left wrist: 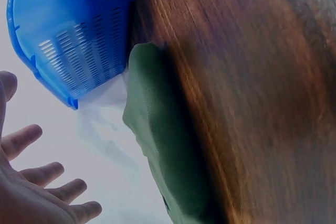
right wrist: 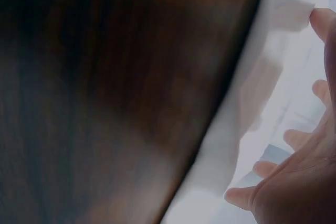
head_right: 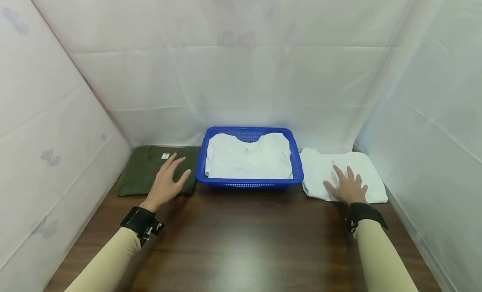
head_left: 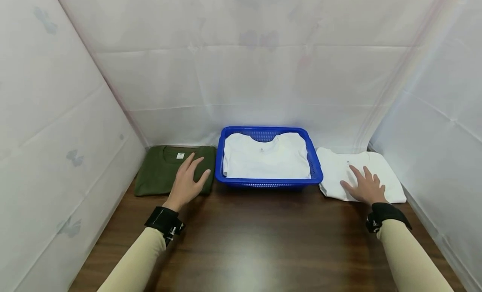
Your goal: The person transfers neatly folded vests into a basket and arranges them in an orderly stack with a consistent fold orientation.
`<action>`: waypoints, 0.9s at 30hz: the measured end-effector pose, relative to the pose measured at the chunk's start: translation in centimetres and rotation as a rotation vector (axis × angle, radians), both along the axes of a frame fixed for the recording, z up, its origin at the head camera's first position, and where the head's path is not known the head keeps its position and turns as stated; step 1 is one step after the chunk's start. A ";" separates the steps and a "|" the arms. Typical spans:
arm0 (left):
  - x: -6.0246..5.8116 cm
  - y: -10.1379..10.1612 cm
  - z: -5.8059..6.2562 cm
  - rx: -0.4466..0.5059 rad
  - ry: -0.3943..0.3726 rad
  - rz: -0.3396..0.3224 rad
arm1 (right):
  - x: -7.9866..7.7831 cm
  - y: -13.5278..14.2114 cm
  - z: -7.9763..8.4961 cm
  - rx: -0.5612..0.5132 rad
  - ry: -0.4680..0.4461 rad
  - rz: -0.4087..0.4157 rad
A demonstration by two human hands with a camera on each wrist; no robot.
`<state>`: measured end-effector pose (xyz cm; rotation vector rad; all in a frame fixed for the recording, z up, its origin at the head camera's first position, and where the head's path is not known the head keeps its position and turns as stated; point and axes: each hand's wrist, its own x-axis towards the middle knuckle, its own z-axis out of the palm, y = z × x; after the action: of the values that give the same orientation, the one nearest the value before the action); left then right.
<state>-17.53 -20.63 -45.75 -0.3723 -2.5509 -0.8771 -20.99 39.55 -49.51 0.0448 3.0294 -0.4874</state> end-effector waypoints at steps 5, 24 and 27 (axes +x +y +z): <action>-0.1 0.1 0.2 -0.002 -0.001 -0.001 | -0.1 0.0 -0.4 0.001 -0.054 -0.012; -0.6 -0.2 0.6 -0.012 0.015 0.013 | -1.3 0.1 -0.1 0.016 -0.220 0.011; -0.5 -0.3 0.4 -0.018 0.010 0.014 | -1.1 -0.1 0.0 0.017 -0.242 0.016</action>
<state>-18.02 -20.92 -45.30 -0.3629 -2.5501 -0.8461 -22.11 39.48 -49.54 0.0752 2.7947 -0.4207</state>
